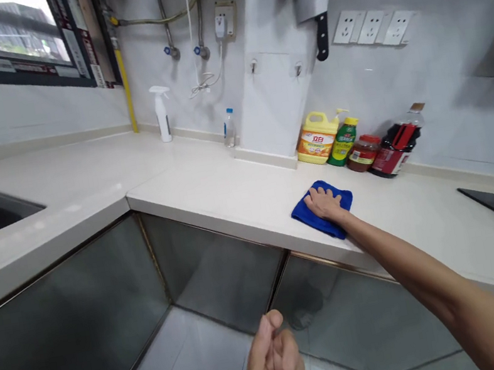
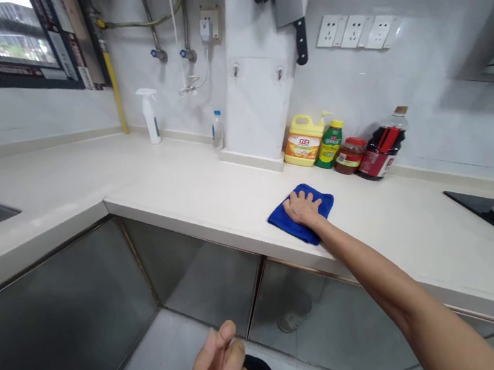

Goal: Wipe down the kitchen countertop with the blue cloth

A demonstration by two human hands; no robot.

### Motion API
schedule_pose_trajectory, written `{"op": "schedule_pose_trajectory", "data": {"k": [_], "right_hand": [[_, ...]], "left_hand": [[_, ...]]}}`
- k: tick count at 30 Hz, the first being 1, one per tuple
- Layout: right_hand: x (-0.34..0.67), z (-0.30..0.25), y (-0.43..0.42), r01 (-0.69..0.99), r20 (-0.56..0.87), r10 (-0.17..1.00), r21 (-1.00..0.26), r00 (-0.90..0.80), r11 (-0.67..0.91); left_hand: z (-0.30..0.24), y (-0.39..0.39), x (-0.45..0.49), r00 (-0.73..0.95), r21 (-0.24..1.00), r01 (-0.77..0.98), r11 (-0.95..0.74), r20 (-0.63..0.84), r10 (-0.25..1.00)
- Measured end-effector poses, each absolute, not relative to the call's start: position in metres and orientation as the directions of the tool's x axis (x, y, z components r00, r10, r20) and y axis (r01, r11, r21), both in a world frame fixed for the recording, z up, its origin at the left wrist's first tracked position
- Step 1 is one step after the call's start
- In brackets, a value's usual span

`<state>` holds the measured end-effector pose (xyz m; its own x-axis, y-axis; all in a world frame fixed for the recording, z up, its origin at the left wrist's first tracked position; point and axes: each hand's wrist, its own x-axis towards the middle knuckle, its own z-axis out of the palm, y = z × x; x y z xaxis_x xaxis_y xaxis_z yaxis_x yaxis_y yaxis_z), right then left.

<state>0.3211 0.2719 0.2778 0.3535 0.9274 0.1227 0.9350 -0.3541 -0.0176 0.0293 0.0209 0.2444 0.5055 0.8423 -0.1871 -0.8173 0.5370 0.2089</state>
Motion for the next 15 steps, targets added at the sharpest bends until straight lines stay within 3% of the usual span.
{"op": "schedule_pose_trajectory", "data": {"k": [7,15], "right_hand": [[0.303,0.276,0.326,0.86,0.108,0.853,-0.083,0.51,-0.504],[0.31,0.267,0.338,0.877,0.152,0.864,-0.082,0.48,-0.473]], "left_hand": [[0.226,0.031,0.008,0.399,0.123,-0.885,0.45,-0.3,0.867],[0.204,0.044,-0.002,0.289,0.208,-0.88,0.427,-0.479,0.829]]}}
